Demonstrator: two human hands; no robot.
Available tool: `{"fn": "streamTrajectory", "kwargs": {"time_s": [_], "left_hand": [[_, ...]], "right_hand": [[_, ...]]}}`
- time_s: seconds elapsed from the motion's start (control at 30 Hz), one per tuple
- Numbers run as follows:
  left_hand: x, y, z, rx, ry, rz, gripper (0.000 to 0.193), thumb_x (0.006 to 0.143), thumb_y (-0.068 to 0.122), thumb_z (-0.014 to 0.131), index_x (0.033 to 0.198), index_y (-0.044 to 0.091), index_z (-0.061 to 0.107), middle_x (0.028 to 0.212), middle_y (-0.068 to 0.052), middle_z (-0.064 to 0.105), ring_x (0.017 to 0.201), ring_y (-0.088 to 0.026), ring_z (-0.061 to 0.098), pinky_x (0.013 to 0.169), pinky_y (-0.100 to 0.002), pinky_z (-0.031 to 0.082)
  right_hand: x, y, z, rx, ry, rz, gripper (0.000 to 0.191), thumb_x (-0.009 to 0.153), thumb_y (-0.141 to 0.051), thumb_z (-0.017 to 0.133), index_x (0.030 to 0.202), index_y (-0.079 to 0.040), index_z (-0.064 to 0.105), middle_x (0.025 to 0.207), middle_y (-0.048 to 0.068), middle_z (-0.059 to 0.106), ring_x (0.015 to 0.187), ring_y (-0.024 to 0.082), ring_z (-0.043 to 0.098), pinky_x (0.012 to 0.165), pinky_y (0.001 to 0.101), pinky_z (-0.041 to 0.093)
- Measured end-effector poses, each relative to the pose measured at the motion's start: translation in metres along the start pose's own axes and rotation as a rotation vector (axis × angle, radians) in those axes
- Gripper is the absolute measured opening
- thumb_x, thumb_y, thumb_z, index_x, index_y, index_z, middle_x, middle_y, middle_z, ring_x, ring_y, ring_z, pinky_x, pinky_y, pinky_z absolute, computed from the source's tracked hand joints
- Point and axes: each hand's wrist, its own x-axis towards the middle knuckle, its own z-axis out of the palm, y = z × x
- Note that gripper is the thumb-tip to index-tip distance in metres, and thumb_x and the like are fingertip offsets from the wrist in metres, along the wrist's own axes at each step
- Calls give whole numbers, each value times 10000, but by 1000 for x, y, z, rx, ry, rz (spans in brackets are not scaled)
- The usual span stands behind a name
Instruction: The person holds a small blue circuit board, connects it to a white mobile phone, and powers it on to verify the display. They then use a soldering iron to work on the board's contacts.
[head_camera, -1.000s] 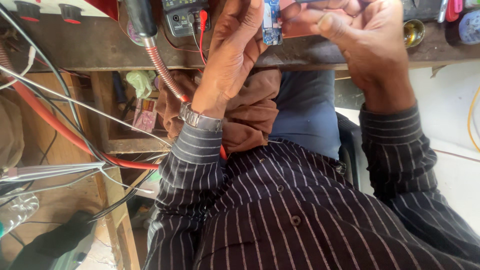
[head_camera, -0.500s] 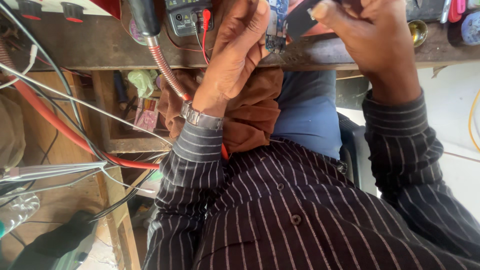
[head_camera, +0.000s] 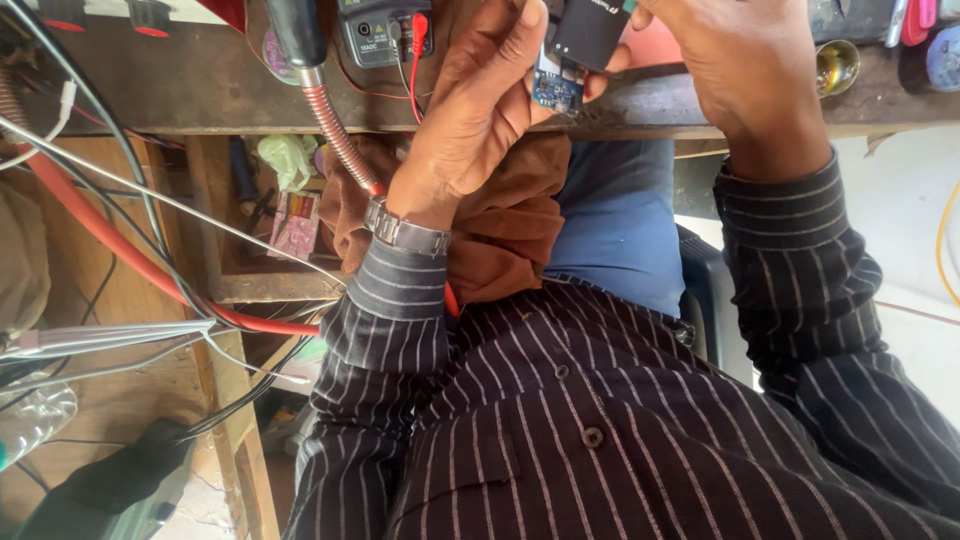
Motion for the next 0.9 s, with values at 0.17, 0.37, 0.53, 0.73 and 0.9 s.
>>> {"fn": "streamTrajectory", "kwargs": {"time_s": [0.17, 0.37, 0.53, 0.73, 0.9], "left_hand": [[0, 1, 1, 26, 5, -7, 338, 1198, 308, 481, 1428, 63, 517, 1299, -139, 685, 1171, -213, 716, 1042, -364, 607], [-1, -6, -5, -62, 57, -24, 307, 1217, 268, 519, 1432, 49, 515, 1222, -134, 711, 1099, -214, 735, 1034, -379, 604], [-3, -8, -8, -96, 89, -37, 329, 1199, 258, 537, 1457, 59, 491, 1228, -110, 708, 1108, -204, 730, 1066, -382, 597], [-4, -8, -5, -85, 142, -9, 326, 1206, 214, 556, 1476, 55, 468, 1315, -100, 665, 1197, -190, 696, 1083, -404, 601], [-4, -7, -3, -125, 180, -25, 375, 1166, 178, 559, 1504, 73, 436, 1384, -81, 609, 1244, -174, 663, 1058, -409, 598]], "right_hand": [[8, -12, 7, 643, 30, 338, 110, 1173, -15, 588, 1127, 59, 656, 1029, 56, 689, 912, 148, 711, 805, 270, 606], [30, -39, 0, 695, 12, 621, 178, 1093, -160, 697, 1129, 13, 709, 933, 30, 700, 811, 102, 702, 735, 254, 627], [35, -43, 0, 640, 4, 588, 195, 1059, -178, 729, 1113, 6, 692, 942, 20, 705, 826, 79, 713, 741, 239, 634], [29, -33, -11, 382, -169, 190, 282, 995, -137, 846, 1115, 47, 670, 988, 82, 687, 894, 162, 679, 800, 279, 553], [26, -29, -12, 406, -210, 178, 419, 909, -203, 938, 1108, -17, 619, 958, 8, 641, 951, 114, 633, 824, 241, 526]]}}
